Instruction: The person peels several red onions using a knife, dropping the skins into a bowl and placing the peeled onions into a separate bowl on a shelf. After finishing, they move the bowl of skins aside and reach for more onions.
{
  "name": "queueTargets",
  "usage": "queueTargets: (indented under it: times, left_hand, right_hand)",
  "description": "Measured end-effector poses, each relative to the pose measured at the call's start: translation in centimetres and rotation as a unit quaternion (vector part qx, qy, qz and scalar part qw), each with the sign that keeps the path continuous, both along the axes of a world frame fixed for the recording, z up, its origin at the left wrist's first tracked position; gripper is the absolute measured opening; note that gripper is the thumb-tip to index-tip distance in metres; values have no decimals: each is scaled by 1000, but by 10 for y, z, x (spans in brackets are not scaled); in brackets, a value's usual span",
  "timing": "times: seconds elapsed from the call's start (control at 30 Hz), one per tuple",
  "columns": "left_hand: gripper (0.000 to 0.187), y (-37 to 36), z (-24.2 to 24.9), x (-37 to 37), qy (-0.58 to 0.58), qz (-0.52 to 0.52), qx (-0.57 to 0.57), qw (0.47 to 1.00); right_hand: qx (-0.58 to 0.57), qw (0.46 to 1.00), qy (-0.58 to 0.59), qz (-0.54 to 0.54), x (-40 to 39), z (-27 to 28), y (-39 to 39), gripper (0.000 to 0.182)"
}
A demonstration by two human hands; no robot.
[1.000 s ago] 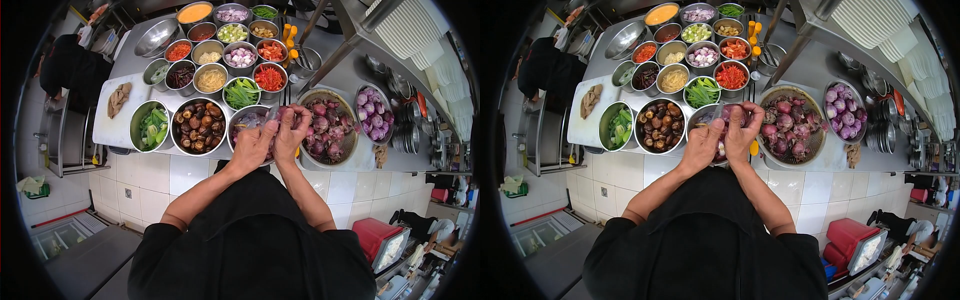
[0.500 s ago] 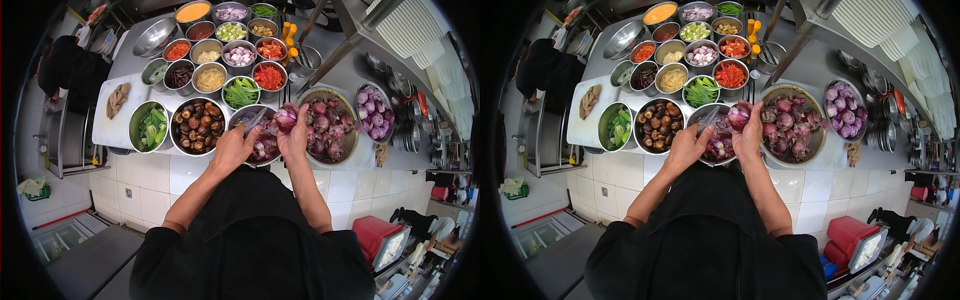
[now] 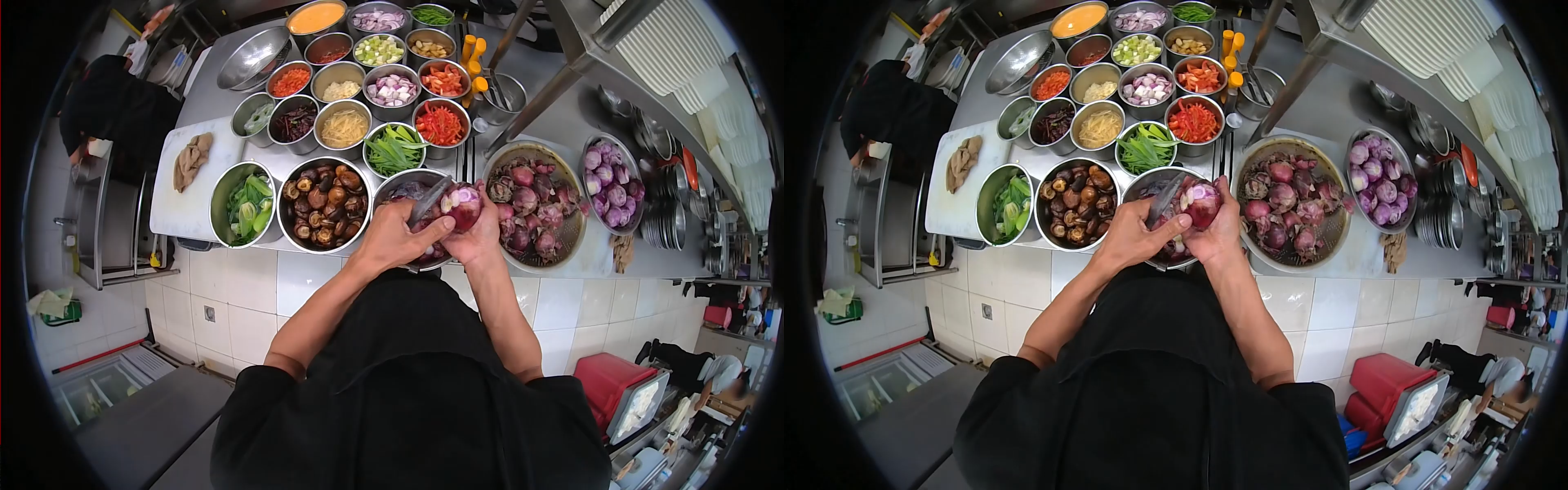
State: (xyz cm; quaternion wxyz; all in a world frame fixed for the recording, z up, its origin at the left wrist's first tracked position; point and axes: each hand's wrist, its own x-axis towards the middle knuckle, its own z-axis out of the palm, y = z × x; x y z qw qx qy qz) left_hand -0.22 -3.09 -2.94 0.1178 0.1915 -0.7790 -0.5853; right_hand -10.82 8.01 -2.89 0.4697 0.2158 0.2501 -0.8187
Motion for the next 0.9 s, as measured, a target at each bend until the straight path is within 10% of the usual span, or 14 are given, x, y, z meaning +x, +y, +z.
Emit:
queueTargets:
  times: [0.6, 0.9]
  left_hand:
    - [39, 3, 3, -8, -35, -13, -55, 998]
    - [62, 4, 12, -9, 5, 6, 0, 1000]
  right_hand:
    - [-18, 997, 62, 37, 1, -26, -11, 56]
    - [41, 986, 163, -12, 7, -15, -18, 49]
